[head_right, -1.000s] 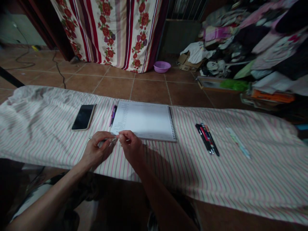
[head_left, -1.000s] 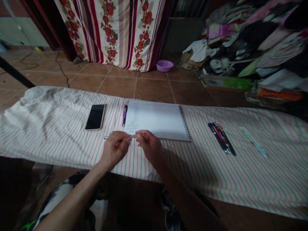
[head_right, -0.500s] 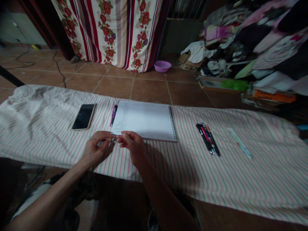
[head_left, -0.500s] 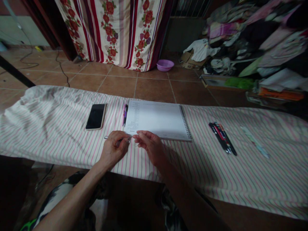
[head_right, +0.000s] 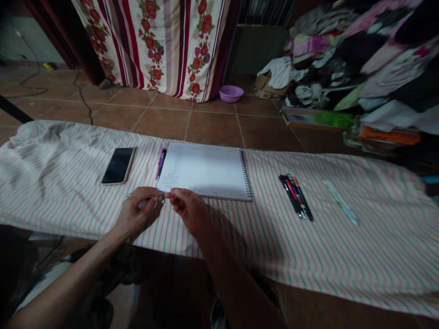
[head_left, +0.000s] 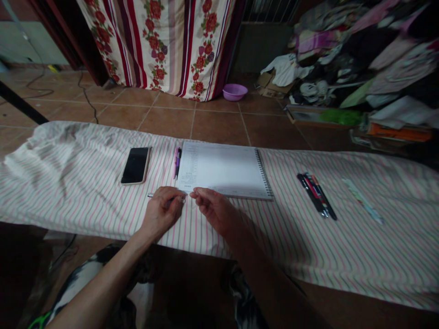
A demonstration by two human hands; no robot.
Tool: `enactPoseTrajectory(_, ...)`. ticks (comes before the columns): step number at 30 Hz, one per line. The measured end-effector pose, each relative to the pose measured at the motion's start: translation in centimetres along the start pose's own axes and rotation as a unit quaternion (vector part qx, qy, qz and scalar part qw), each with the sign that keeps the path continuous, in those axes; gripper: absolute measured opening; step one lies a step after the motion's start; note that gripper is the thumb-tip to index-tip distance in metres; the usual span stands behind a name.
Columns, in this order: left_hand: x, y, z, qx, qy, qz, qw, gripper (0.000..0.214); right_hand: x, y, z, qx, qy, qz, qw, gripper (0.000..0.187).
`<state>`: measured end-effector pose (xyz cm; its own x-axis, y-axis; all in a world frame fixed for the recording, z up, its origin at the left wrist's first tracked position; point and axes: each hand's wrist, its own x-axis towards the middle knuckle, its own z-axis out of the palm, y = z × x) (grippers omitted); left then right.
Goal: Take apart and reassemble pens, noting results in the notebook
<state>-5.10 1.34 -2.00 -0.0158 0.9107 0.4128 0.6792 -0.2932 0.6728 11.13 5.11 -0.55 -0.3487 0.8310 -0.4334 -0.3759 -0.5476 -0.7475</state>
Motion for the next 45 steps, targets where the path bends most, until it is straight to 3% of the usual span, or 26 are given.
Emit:
enactPoseTrajectory(4, 0.0, -0.4, -0.2, 0.015, -0.009, 0.021, 1.0, 0.014, 0.0, 0.0, -0.2, -0.024, -0.004, -0.008, 1.0, 0.018)
enactPoseTrajectory(14, 0.3, -1.3, -1.6, 0.069, -0.098, 0.06, 0.991, 0.016, -0.5, -0.1, 0.5, -0.047, 0.034, -0.023, 0.998, 0.022)
enactPoseTrajectory(19, 0.3, -1.6, -1.8, 0.124, -0.12, 0.088, 0.981, 0.02, 0.2, 0.9, 0.1, -0.129, 0.036, -0.096, 0.986, 0.024)
enactPoseTrajectory(23, 0.2, -1.8, -1.6, 0.136, -0.118, 0.091, 0.979, 0.018, 0.6, 1.7, -0.5, -0.285, 0.027, -0.174, 0.942, 0.019)
enactPoseTrajectory(29, 0.2, -1.8, -1.6, 0.122, -0.112, 0.099, 0.981, 0.018, 0.2, 1.8, -0.8, -0.481, 0.054, -0.292, 0.825, 0.017)
enactPoseTrajectory(36, 0.4, -1.3, -1.7, 0.106, -0.112, 0.088, 0.984, 0.018, -0.2, 1.3, -0.5, -0.552, 0.027, -0.327, 0.767, 0.009)
enactPoseTrajectory(41, 0.4, -1.2, -1.7, 0.109, -0.11, 0.084, 0.984, 0.019, -0.2, 1.2, -0.5, -0.521, 0.023, -0.328, 0.788, 0.012)
enactPoseTrajectory(45, 0.4, -1.0, -1.7, 0.099, -0.096, 0.079, 0.987, 0.017, 0.1, 1.4, -0.7, -0.452, 0.026, -0.25, 0.856, 0.013)
